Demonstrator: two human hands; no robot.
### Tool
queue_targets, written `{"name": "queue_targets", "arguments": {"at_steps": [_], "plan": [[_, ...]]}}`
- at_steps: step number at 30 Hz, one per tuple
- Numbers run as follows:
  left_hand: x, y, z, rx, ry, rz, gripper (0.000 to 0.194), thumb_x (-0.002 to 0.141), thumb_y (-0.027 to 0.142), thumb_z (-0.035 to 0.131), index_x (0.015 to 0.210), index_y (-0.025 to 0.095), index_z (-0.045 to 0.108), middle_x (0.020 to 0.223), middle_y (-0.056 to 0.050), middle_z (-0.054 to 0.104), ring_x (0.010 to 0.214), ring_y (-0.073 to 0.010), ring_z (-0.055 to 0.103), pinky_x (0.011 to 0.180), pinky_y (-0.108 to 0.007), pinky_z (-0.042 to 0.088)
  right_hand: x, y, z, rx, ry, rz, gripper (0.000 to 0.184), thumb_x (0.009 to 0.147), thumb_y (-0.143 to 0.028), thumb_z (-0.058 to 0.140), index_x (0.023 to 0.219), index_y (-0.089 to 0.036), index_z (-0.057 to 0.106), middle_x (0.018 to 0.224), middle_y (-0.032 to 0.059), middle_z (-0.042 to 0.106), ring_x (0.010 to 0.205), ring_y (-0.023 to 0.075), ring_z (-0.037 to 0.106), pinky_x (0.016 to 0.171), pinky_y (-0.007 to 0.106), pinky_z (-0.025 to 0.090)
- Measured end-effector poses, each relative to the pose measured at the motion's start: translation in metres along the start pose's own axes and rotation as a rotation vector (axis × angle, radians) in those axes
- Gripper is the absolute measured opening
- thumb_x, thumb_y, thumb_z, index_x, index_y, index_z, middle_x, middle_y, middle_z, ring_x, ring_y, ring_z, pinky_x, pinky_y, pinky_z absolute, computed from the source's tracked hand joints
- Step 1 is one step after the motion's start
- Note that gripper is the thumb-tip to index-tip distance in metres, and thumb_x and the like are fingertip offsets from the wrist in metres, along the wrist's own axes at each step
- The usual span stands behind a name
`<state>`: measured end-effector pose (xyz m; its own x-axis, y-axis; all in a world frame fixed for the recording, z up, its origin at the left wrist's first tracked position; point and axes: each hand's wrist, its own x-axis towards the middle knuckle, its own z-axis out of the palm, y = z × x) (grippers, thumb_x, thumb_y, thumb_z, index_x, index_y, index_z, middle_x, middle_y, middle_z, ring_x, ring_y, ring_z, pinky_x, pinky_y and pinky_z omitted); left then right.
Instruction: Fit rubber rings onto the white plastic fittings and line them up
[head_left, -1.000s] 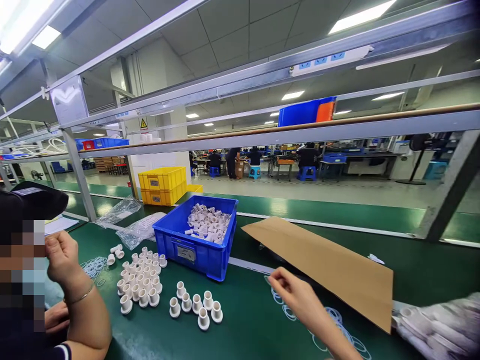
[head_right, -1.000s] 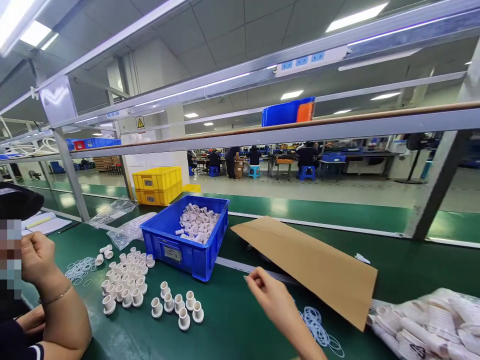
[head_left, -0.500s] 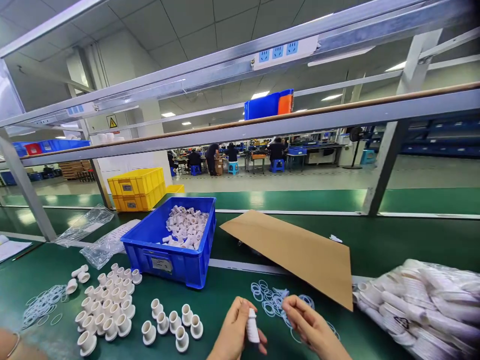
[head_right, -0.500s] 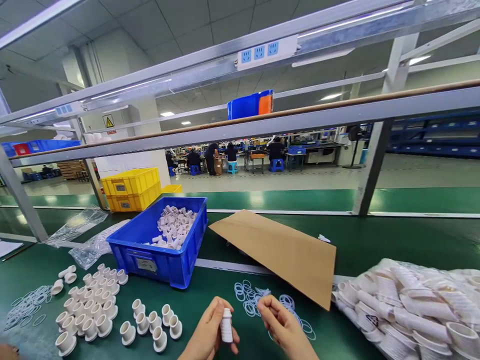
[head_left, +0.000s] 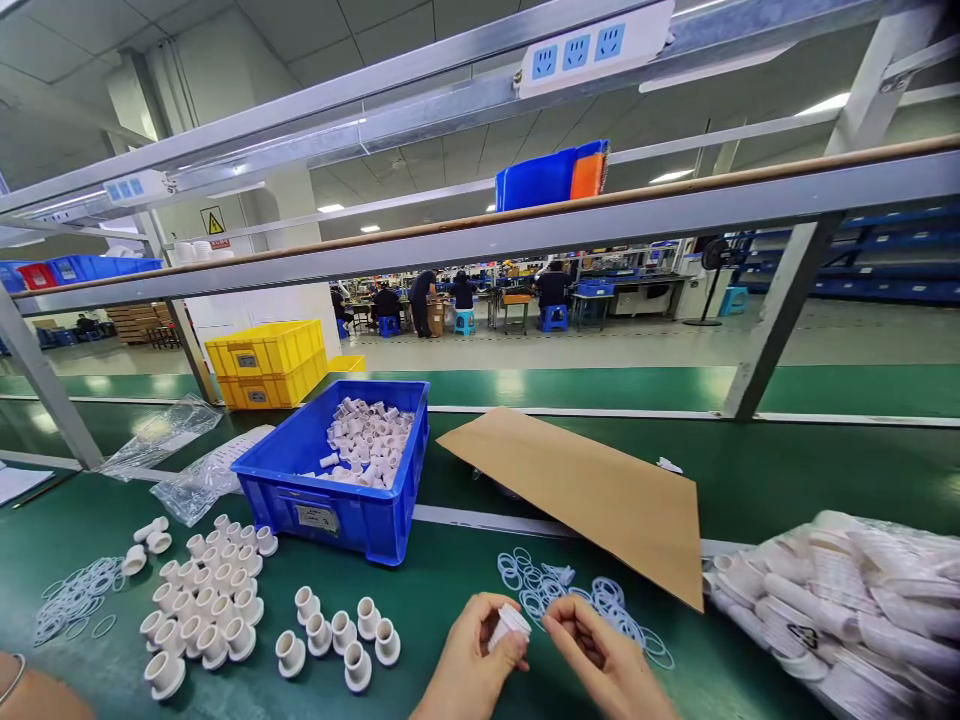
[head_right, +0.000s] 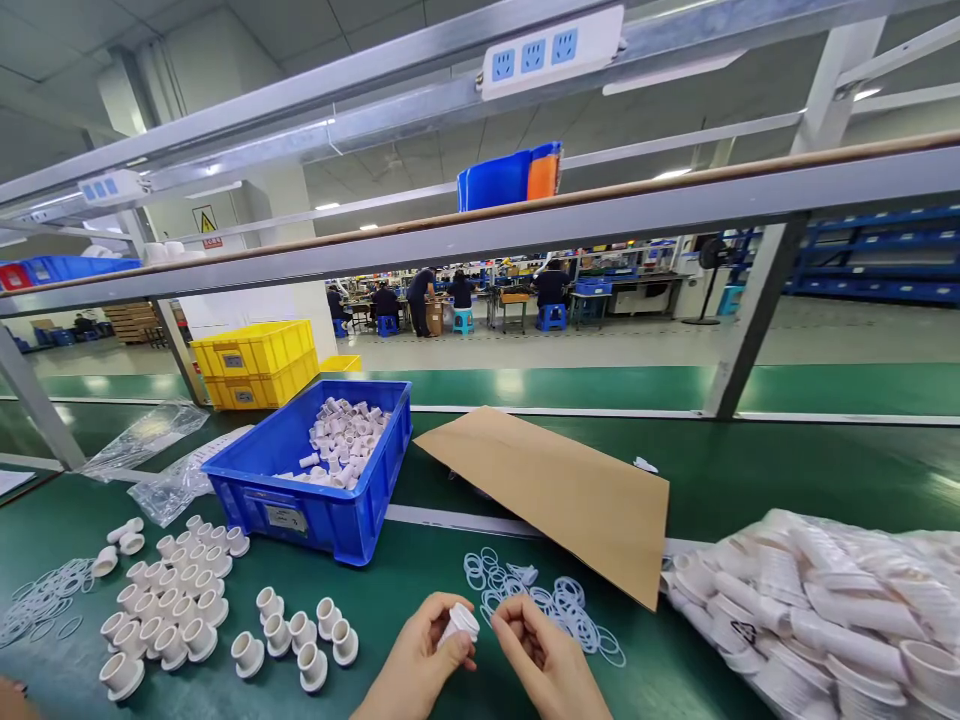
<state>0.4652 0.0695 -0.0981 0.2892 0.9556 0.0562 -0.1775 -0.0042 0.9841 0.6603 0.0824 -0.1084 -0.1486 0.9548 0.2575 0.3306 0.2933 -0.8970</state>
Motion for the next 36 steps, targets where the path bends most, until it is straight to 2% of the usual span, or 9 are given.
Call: {"name": "queue_targets", "arguments": {"at_steps": [3, 7, 13, 16, 19, 23, 26, 31, 36], "plan": [[0.0, -0.002, 0.003, -0.023, -0.049, -0.037, 0.064, 0.077, 0.059, 0.081, 0.118, 0.014, 0.063, 0.092, -0.004, 0.06, 0.078, -0.0154, 0.061, 0.075, -0.033, 0.056, -0.001, -0.005, 0.0, 0.019, -0.019, 0.007, 0.041, 0.095, -0.062, 0.054, 0.085, -0.024, 0.066, 0.072, 0.0006, 0.062, 0.064, 0.018, 0.059, 0.061, 0.026, 0.049], [-0.001, -0.006, 0.005, -0.045, -0.068, -0.072, 0.074, 0.073, 0.044, 0.086, 0.134, 0.019, 0.053, 0.086, 0.001, 0.058, 0.07, -0.0163, 0.066, 0.068, -0.033, 0.058, -0.003, -0.009, 0.0, 0.06, -0.087, 0.034, 0.041, 0.097, -0.062, 0.054, 0.086, -0.024, 0.065, 0.076, 0.0012, 0.063, 0.068, 0.0186, 0.058, 0.063, 0.027, 0.048], [-0.004, 0.01, 0.004, 0.165, 0.001, -0.071, 0.033, 0.076, 0.027, 0.078, 0.106, 0.015, 0.069, 0.077, 0.0, 0.061, 0.068, -0.0147, 0.061, 0.061, -0.027, 0.056, -0.008, -0.025, -0.001, 0.127, -0.206, 0.061, 0.048, 0.098, -0.068, 0.046, 0.081, -0.025, 0.057, 0.074, -0.0014, 0.053, 0.068, 0.0175, 0.05, 0.063, 0.027, 0.042], [-0.004, 0.015, 0.004, 0.148, 0.024, -0.053, 0.035, 0.079, 0.033, 0.079, 0.107, 0.016, 0.069, 0.076, -0.001, 0.063, 0.068, -0.0148, 0.06, 0.059, -0.026, 0.056, -0.011, -0.032, -0.003, 0.142, -0.259, 0.033, 0.046, 0.1, -0.066, 0.045, 0.083, -0.024, 0.057, 0.078, -0.0009, 0.054, 0.072, 0.0178, 0.05, 0.066, 0.027, 0.041], [-0.003, 0.012, 0.006, -0.06, 0.02, -0.092, 0.05, 0.077, 0.049, 0.083, 0.108, 0.014, 0.064, 0.077, -0.002, 0.065, 0.063, -0.0143, 0.063, 0.056, -0.027, 0.057, -0.011, -0.031, -0.006, 0.076, -0.285, 0.007, 0.042, 0.102, -0.061, 0.044, 0.085, -0.025, 0.058, 0.079, -0.0011, 0.056, 0.072, 0.0175, 0.05, 0.067, 0.027, 0.04], [-0.001, 0.003, 0.008, -0.295, 0.031, -0.178, 0.062, 0.072, 0.057, 0.087, 0.106, 0.012, 0.063, 0.076, -0.004, 0.066, 0.061, -0.0139, 0.064, 0.053, -0.024, 0.057, -0.008, -0.016, -0.009, -0.069, -0.252, -0.017, 0.041, 0.104, -0.058, 0.043, 0.086, -0.025, 0.059, 0.07, -0.0032, 0.054, 0.062, 0.0157, 0.045, 0.06, 0.028, 0.033], [-0.001, -0.003, 0.009, -0.376, -0.032, -0.205, 0.062, 0.073, 0.06, 0.085, 0.105, 0.01, 0.063, 0.079, -0.007, 0.068, 0.06, -0.014, 0.065, 0.051, -0.024, 0.056, -0.005, -0.004, -0.01, -0.082, -0.23, -0.012, 0.041, 0.101, -0.059, 0.048, 0.083, -0.024, 0.06, 0.068, -0.0028, 0.056, 0.061, 0.0159, 0.046, 0.059, 0.027, 0.034], [-0.002, -0.003, 0.008, -0.366, -0.137, -0.219, 0.063, 0.08, 0.068, 0.075, 0.102, 0.01, 0.064, 0.079, -0.01, 0.069, 0.059, -0.015, 0.066, 0.053, -0.026, 0.055, -0.004, -0.012, -0.01, 0.04, -0.232, 0.018, 0.037, 0.096, -0.059, 0.056, 0.089, -0.024, 0.066, 0.075, 0.0, 0.064, 0.068, 0.0187, 0.056, 0.063, 0.028, 0.043], [-0.004, 0.003, 0.006, -0.126, -0.089, -0.126, 0.059, 0.083, 0.066, 0.072, 0.099, 0.01, 0.071, 0.091, -0.007, 0.062, 0.073, -0.0114, 0.059, 0.067, -0.025, 0.054, -0.006, -0.029, -0.007, -0.002, -0.24, -0.023, 0.042, 0.1, -0.059, 0.048, 0.089, -0.026, 0.073, 0.085, 0.0037, 0.069, 0.08, 0.0225, 0.064, 0.073, 0.03, 0.048]]}}
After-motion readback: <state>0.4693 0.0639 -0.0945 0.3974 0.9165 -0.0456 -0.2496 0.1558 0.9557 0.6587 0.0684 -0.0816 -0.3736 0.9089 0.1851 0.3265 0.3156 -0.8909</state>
